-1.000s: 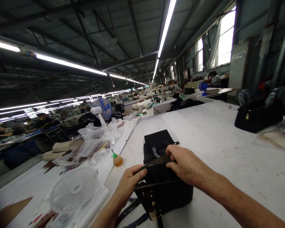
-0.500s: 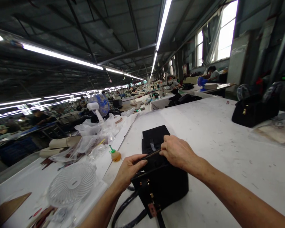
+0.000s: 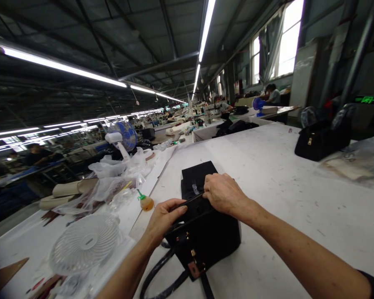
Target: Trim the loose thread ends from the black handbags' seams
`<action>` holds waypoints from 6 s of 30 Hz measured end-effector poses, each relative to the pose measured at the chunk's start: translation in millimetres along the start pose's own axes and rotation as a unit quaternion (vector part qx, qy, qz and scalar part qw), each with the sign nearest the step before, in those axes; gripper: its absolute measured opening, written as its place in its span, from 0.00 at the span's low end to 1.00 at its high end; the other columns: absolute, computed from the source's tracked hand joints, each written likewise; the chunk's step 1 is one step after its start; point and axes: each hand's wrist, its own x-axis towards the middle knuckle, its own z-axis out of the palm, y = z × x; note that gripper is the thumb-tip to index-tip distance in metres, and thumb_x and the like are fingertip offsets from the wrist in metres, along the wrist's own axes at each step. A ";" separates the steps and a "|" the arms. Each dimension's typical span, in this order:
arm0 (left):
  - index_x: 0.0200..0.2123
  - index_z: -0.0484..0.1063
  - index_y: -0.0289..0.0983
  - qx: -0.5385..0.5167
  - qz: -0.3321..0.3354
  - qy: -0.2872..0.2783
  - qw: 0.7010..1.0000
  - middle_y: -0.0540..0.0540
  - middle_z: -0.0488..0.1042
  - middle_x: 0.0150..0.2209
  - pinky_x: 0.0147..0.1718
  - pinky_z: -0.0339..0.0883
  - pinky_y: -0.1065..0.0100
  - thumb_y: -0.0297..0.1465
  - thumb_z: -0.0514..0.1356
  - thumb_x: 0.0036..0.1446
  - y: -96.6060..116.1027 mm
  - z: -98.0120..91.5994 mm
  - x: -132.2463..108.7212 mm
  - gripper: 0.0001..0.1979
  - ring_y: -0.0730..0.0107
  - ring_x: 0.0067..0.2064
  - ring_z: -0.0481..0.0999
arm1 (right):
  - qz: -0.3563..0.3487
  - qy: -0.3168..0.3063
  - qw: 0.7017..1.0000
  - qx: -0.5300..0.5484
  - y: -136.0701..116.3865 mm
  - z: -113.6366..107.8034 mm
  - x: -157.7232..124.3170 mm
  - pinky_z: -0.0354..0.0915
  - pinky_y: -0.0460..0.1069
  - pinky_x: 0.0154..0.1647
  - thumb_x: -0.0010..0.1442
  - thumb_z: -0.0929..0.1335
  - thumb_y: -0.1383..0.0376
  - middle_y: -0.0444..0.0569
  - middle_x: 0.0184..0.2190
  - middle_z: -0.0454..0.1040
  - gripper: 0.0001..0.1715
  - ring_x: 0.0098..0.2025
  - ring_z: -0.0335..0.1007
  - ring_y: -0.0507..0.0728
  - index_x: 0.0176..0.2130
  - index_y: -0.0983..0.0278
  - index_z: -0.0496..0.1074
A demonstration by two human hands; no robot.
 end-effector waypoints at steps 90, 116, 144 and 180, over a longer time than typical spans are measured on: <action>0.18 0.69 0.36 0.487 0.212 -0.081 0.843 0.49 0.65 0.18 0.23 0.46 0.69 0.38 0.53 0.53 65.0 83.2 59.2 0.17 0.72 0.22 0.63 | 0.100 0.075 0.990 0.061 54.9 -7.9 -25.7 0.57 0.45 0.32 0.46 0.63 0.73 0.46 0.31 0.74 0.08 0.33 0.69 0.53 0.27 0.63 0.70; 0.18 0.65 0.36 0.444 0.179 -0.141 0.866 0.53 0.59 0.17 0.21 0.45 0.70 0.37 0.52 0.54 57.4 65.2 62.0 0.15 0.76 0.21 0.59 | 0.121 0.010 0.992 0.039 56.9 -8.0 -7.0 0.53 0.47 0.29 0.48 0.66 0.64 0.45 0.31 0.75 0.09 0.35 0.69 0.56 0.32 0.57 0.74; 0.25 0.75 0.38 0.434 0.127 -0.009 0.892 0.47 0.75 0.26 0.28 0.59 0.70 0.32 0.54 0.47 53.6 86.2 87.7 0.09 0.66 0.31 0.71 | 0.222 0.079 0.858 0.457 46.3 22.6 -90.1 0.69 0.53 0.45 0.56 0.65 0.56 0.51 0.46 0.71 0.21 0.46 0.69 0.57 0.49 0.61 0.67; 0.64 0.37 0.44 0.653 0.273 -0.160 0.688 0.38 0.38 0.67 0.59 0.45 0.42 0.19 0.65 0.31 84.4 95.4 52.0 0.58 0.38 0.65 0.39 | 0.271 0.164 0.901 0.298 75.9 18.0 -105.6 0.65 0.52 0.40 0.56 0.62 0.57 0.46 0.36 0.75 0.15 0.38 0.71 0.58 0.41 0.59 0.69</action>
